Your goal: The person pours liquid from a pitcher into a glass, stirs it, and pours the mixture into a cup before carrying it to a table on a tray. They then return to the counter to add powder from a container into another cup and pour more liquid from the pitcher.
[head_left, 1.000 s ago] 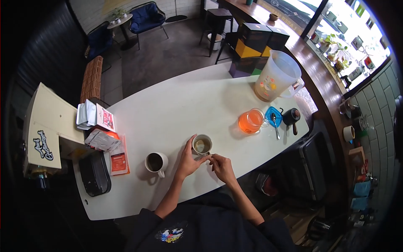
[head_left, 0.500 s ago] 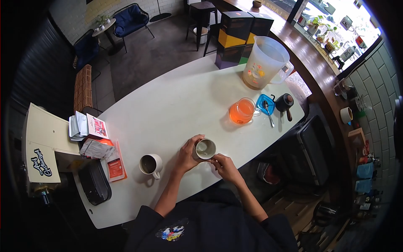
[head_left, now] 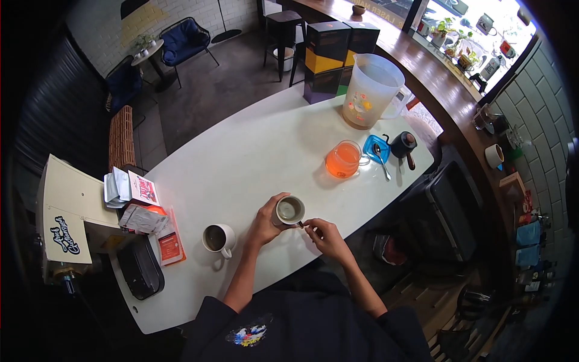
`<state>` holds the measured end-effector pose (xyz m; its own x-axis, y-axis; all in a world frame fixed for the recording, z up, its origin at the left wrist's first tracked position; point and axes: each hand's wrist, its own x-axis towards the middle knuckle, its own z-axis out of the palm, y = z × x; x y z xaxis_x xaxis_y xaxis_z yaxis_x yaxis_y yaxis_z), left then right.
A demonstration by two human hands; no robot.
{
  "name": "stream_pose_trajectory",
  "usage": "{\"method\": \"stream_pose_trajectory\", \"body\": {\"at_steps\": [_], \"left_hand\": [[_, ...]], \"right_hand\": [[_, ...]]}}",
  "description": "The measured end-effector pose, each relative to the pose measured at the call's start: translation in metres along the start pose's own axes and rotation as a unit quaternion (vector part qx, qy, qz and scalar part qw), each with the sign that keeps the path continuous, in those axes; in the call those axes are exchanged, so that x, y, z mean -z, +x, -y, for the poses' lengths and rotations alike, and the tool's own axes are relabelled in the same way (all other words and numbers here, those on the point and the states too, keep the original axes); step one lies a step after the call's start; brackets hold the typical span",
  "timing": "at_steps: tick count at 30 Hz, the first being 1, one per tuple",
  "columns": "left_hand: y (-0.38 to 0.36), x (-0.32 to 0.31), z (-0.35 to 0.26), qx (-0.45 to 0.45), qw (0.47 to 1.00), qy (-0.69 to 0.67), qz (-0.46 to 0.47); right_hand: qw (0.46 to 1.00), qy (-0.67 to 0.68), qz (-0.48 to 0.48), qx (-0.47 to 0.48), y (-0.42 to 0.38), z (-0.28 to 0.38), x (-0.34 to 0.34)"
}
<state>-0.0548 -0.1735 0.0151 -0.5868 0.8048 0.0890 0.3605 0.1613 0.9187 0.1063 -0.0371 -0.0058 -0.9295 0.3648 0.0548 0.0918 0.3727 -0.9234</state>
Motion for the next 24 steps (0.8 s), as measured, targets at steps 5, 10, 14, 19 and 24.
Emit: {"method": "stream_pose_trajectory", "body": {"at_steps": [5,10,14,19,24], "left_hand": [[0.001,0.001,0.008,0.009,0.999,-0.044,-0.002],[0.002,0.001,0.01,0.017,0.998,-0.055,-0.002],[0.002,-0.001,0.015,-0.006,0.999,-0.05,-0.016],[0.003,-0.005,0.022,-0.017,0.999,-0.041,-0.024],[0.003,-0.014,0.025,-0.027,0.998,-0.017,-0.052]], "right_hand": [[1.0,-0.01,-0.002,-0.009,0.001,0.006,-0.001],[1.0,-0.003,-0.015,-0.02,-0.001,0.005,-0.01],[0.999,-0.006,-0.013,-0.031,-0.004,0.01,-0.011],[0.999,-0.019,-0.02,-0.027,-0.009,0.013,-0.013],[0.998,-0.019,-0.028,-0.045,-0.016,0.015,-0.021]]}}
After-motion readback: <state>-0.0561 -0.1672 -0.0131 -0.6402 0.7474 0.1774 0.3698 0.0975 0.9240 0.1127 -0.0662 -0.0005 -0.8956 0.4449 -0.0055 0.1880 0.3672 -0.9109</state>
